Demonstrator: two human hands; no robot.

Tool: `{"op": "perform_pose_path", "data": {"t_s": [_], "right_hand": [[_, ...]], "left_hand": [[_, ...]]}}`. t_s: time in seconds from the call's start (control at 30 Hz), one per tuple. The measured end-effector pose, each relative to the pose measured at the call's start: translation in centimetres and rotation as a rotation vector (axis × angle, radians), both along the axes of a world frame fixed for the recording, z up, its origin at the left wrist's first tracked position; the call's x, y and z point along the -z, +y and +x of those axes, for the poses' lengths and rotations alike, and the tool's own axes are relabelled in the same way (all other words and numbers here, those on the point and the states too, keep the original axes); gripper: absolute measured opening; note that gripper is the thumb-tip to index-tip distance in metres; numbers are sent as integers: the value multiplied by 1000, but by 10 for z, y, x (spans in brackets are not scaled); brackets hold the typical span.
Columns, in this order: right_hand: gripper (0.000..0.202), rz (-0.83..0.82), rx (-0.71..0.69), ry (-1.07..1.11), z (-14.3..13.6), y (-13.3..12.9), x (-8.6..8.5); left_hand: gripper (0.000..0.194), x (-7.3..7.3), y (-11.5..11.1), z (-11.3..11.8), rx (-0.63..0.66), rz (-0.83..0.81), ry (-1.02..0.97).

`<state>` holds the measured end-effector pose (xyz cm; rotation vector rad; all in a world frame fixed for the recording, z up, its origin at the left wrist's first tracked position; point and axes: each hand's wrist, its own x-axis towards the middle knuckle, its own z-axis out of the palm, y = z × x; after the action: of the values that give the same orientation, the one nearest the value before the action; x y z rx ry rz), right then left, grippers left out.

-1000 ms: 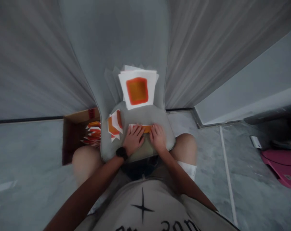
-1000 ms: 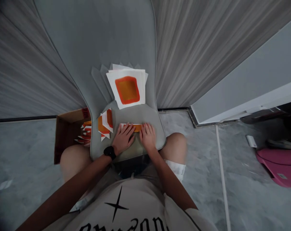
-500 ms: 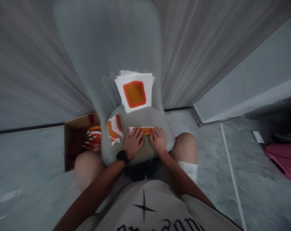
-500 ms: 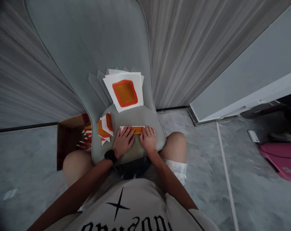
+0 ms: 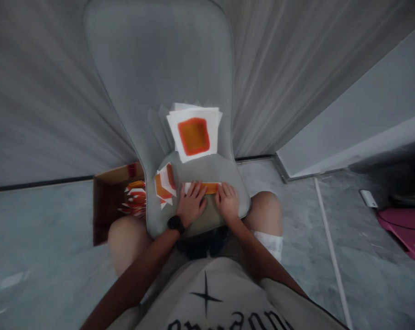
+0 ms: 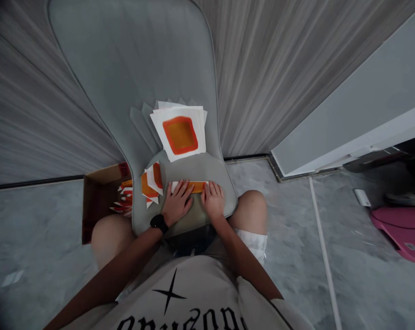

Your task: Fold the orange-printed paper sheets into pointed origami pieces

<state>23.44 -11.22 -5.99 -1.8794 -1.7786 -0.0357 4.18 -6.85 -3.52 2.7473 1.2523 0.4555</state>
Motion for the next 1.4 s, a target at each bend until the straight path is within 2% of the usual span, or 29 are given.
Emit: {"op": "perform_pose_path", "data": {"t_s": [0.27,1.4], "right_hand": [[41,16,10,-34,0,1,0],[41,21,8,-70,1,1,1]], "left_hand": [[55,-3,-1,1,-42,-52,95],[55,-3,-1,1,-43,-70,94]]}}
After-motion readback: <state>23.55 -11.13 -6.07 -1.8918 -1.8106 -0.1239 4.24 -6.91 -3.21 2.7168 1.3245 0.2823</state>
